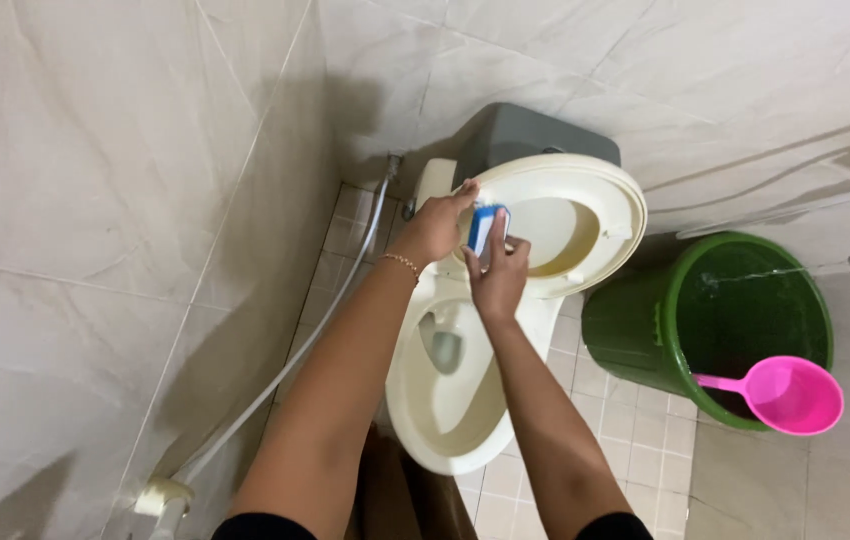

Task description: The recorder cleans the toilet bowl and lid using a brush and liquid detergent.

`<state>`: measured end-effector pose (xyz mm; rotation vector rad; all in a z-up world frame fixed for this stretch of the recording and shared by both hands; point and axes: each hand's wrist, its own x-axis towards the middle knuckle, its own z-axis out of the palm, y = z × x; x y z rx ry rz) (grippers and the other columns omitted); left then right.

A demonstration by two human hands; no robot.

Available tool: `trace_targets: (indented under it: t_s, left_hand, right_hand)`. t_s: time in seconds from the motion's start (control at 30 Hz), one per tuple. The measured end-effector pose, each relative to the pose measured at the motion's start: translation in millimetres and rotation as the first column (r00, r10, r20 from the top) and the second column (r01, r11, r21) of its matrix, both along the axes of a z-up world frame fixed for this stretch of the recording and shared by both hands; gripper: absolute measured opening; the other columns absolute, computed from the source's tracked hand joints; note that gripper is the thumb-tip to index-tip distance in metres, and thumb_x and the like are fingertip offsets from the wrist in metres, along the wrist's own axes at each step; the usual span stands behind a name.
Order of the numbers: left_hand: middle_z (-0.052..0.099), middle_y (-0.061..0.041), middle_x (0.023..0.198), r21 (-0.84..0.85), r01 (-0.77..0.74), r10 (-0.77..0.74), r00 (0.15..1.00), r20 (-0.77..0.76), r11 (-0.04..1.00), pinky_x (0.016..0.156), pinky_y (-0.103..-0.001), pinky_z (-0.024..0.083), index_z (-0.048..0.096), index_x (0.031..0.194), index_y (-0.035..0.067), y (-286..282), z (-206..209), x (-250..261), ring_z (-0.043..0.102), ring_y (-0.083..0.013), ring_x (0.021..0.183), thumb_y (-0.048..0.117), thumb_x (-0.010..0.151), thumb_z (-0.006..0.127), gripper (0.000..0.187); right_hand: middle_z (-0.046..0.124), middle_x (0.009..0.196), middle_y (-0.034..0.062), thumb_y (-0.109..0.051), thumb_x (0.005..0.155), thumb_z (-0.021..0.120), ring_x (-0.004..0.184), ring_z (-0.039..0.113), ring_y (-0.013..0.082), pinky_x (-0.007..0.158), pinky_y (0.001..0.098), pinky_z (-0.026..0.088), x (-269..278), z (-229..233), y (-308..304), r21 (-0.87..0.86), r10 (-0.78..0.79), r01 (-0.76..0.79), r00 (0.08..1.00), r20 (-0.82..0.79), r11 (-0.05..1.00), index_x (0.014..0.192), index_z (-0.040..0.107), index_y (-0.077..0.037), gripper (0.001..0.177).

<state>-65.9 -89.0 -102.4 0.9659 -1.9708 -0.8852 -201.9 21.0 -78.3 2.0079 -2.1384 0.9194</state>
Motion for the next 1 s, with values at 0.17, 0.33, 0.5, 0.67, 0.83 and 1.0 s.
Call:
trace_targets:
  t_s: [0.17, 0.33, 0.5, 0.67, 0.83, 1.0]
  left_hand:
    - [0.048, -0.018, 0.150, 0.214, -0.012, -0.012, 0.994, 0.111, 0.977, 0.116, -0.034, 0.040, 0.044, 0.151, 0.012, 17.8, 73.9, 10.2, 0.052, -0.0321, 0.135, -0.006, 0.085, 0.062, 0.071]
    - [0.051, -0.017, 0.149, 0.279, -0.029, -0.008, 0.991, 0.131, 0.960, 0.113, -0.034, 0.043, 0.045, 0.152, 0.013, 11.1, 43.8, 6.7, 0.057, -0.0322, 0.131, -0.003, 0.090, 0.060, 0.065]
    - [0.052, -0.021, 0.150, -0.025, 0.011, -0.011, 1.000, -0.024, 1.000, 0.121, -0.035, 0.040, 0.052, 0.148, 0.006, -2.0, 1.4, 3.8, 0.053, -0.0323, 0.140, -0.015, 0.085, 0.050, 0.067]
    - [0.054, -0.025, 0.143, -0.029, -0.009, 0.011, 0.998, 0.059, 1.000, 0.112, -0.038, 0.046, 0.049, 0.145, -0.001, 13.8, 45.4, 5.4, 0.055, -0.0365, 0.131, -0.010, 0.081, 0.052, 0.065]
    - [0.063, -0.028, 0.120, 0.030, -0.041, 0.035, 0.981, 0.193, 0.999, 0.093, -0.045, 0.054, 0.052, 0.139, -0.006, 14.0, 87.4, 0.5, 0.065, -0.0422, 0.103, 0.003, 0.084, 0.059, 0.056]
    - [0.070, -0.027, 0.081, -0.017, -0.124, 0.123, 0.942, 0.313, 0.992, 0.081, -0.051, 0.057, 0.073, 0.089, -0.005, -1.7, 89.0, -16.7, 0.069, -0.0438, 0.084, 0.040, 0.099, 0.063, 0.047]
  right_hand:
    - [0.053, 0.114, 0.0229, -0.026, 0.086, 0.084, 0.094, 0.061, 0.0348, 0.084, 0.0432, 0.051, 34.4, -2.3, -7.8, -0.015, -0.180, 0.196, 0.923, 0.341, 0.980, 0.165, 0.021, -0.019, 0.101]
    - [0.049, 0.121, 0.0244, -0.027, 0.094, 0.080, 0.101, 0.057, 0.0327, 0.089, 0.0410, 0.050, 41.1, -23.1, -16.1, -0.119, -0.190, 0.268, 0.875, 0.445, 0.956, 0.167, 0.015, -0.014, 0.098]
    - [0.053, 0.131, 0.0306, -0.029, 0.096, 0.080, 0.105, 0.056, 0.0367, 0.085, 0.0429, 0.051, 11.1, -20.5, 4.4, 0.068, -0.263, 0.259, 0.963, 0.056, 0.963, 0.163, 0.030, -0.030, 0.084]
    - [0.050, 0.136, 0.0245, -0.026, 0.095, 0.079, 0.116, 0.055, 0.0383, 0.095, 0.0489, 0.049, -69.1, 21.3, -14.8, -0.225, -0.317, 0.282, 0.939, -0.136, 0.933, 0.162, 0.035, -0.030, 0.080]
    - [0.044, 0.138, 0.0252, -0.021, 0.101, 0.075, 0.115, 0.056, 0.0341, 0.099, 0.0427, 0.051, -94.0, 0.9, -19.2, -0.139, -0.520, 0.573, 0.804, 0.290, 0.808, 0.167, 0.035, -0.026, 0.077]
    - [0.044, 0.138, 0.0236, -0.023, 0.099, 0.073, 0.104, 0.058, 0.0303, 0.094, 0.0419, 0.049, -40.1, 44.4, -24.1, -0.248, -0.203, 0.163, 0.969, -0.144, 0.955, 0.158, 0.035, -0.029, 0.071]
